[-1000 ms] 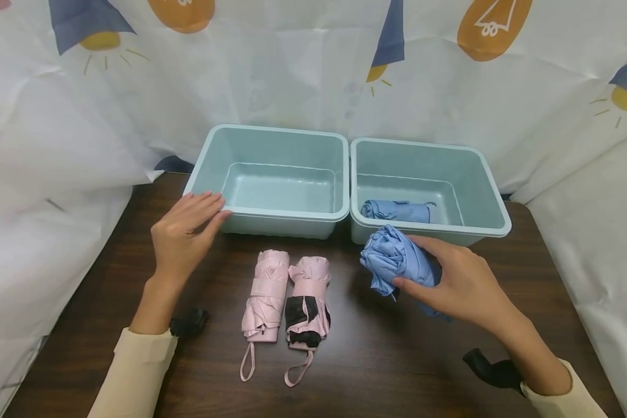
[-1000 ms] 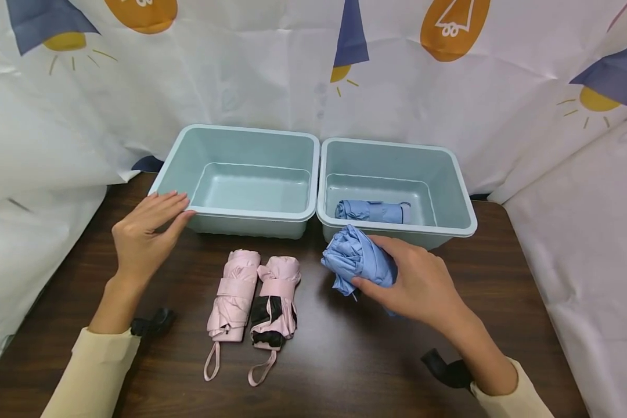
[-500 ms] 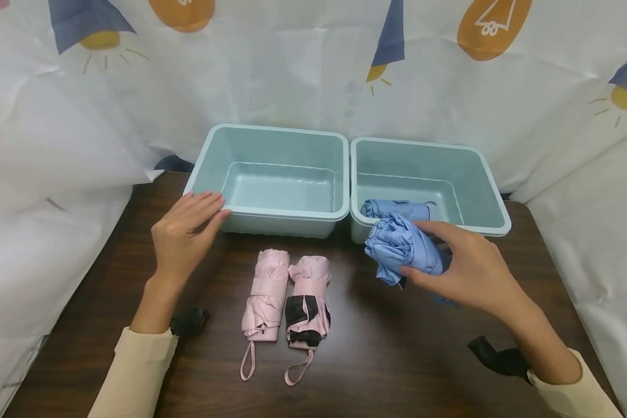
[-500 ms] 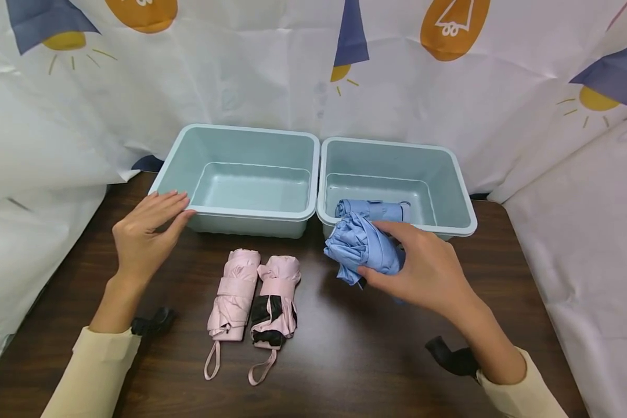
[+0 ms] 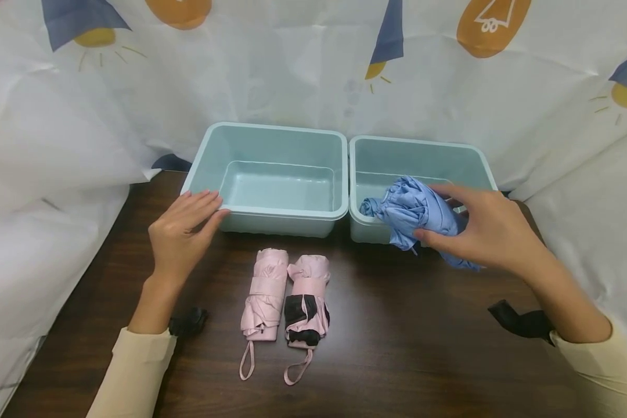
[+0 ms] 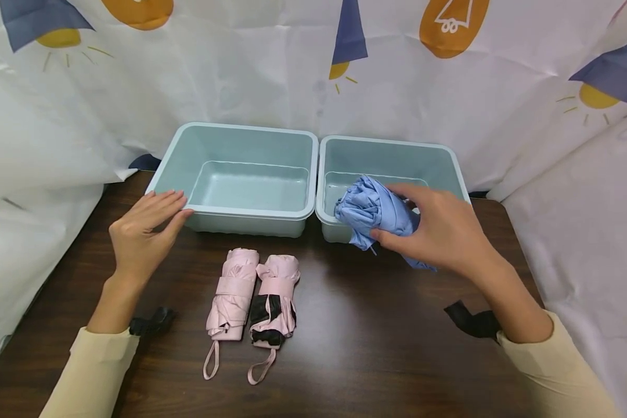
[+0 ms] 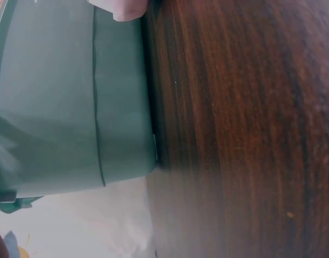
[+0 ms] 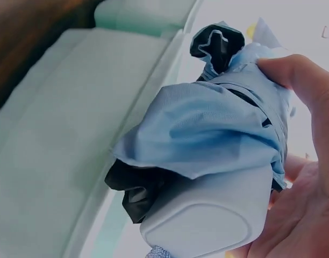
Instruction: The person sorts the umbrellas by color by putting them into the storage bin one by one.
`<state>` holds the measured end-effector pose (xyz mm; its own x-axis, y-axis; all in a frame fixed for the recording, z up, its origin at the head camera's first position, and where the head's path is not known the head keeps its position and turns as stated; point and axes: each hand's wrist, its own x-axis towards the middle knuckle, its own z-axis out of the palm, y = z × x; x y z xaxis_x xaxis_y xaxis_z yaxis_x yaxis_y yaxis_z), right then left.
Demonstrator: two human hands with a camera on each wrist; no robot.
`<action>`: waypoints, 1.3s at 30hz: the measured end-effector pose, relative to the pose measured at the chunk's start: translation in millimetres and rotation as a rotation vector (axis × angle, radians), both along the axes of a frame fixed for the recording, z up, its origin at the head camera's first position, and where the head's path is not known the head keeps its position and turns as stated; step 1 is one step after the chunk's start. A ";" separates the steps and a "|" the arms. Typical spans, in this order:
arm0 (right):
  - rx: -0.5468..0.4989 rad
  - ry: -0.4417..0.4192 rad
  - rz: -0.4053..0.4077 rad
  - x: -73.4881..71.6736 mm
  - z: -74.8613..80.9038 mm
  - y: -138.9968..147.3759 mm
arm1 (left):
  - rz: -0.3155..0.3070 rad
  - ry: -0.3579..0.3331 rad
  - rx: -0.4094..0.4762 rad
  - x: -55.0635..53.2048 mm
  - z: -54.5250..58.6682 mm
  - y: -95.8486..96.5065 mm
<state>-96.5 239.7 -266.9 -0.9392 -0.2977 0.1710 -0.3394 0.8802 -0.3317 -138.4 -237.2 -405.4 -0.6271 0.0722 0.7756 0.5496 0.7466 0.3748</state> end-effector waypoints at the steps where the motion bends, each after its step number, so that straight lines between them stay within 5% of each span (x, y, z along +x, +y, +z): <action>1: -0.003 -0.002 0.001 -3.2 1.6 0.9 | 0.002 0.002 0.002 0.1 0.2 -0.1; 19: 0.024 -0.030 0.070 -47.7 19.9 13.3 | -0.010 0.018 0.027 -0.8 0.0 1.2; 39: 0.120 -0.054 0.114 -102.8 17.9 15.0 | -0.010 -0.008 0.031 -0.5 -0.4 -0.3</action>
<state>-199.3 254.7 -249.0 -0.9050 -0.4182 0.0785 -0.4240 0.8713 -0.2470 -139.0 -237.5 -405.8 -0.6327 0.0546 0.7725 0.5538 0.7292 0.4020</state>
